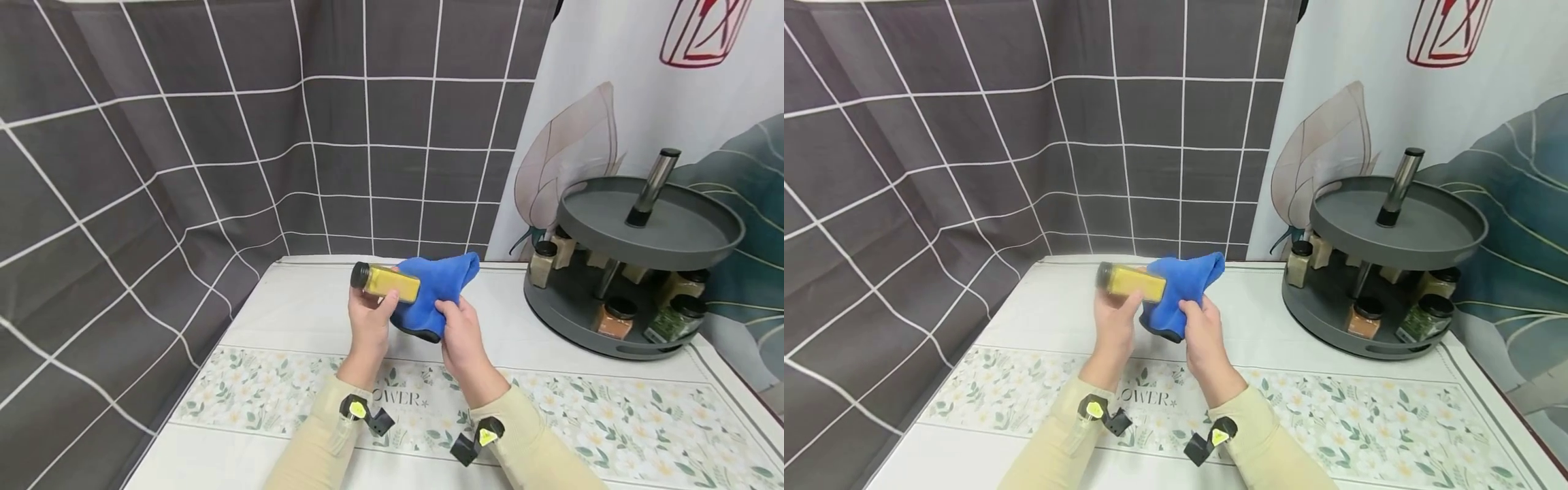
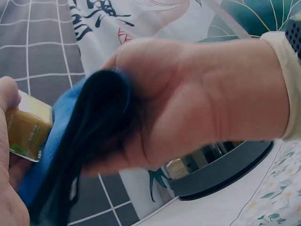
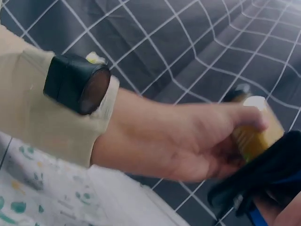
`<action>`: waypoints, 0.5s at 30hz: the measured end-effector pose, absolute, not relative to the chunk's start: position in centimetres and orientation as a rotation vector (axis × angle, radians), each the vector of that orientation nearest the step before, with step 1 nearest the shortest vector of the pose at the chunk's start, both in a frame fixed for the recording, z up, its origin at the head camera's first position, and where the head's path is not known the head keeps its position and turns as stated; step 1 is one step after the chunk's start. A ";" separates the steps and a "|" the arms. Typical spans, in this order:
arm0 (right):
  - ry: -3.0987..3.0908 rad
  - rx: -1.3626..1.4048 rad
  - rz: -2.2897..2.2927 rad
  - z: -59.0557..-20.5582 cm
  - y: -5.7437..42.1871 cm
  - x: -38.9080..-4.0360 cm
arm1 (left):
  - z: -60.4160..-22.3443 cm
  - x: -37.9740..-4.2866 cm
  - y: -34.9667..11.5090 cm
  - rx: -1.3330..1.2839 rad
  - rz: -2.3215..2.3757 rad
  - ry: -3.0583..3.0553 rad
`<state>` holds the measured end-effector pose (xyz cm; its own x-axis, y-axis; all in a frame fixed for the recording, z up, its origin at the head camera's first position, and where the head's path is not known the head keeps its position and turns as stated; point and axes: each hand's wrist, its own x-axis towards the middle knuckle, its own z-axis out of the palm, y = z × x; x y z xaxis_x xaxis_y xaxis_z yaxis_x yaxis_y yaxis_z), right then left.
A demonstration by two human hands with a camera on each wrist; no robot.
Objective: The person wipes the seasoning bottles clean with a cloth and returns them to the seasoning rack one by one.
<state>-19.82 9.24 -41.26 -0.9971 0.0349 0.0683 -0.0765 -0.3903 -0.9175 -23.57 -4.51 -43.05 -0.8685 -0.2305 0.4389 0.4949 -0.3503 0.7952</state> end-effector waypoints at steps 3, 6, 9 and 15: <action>-1.704 0.055 2.583 -41.4 9.1 -19.8 | -42.9 -23.5 -4.7 -0.377 -2.173 -1.461; -1.653 0.045 2.589 -41.5 9.1 -19.7 | -42.9 -23.5 -4.9 -0.392 -2.138 -1.496; -1.682 0.052 2.598 -41.5 9.2 -19.6 | -42.8 -23.4 -5.0 -0.432 -2.145 -1.550; -1.856 0.051 2.556 -41.3 10.5 -20.1 | -42.1 -23.1 -5.7 -0.452 -2.044 -1.747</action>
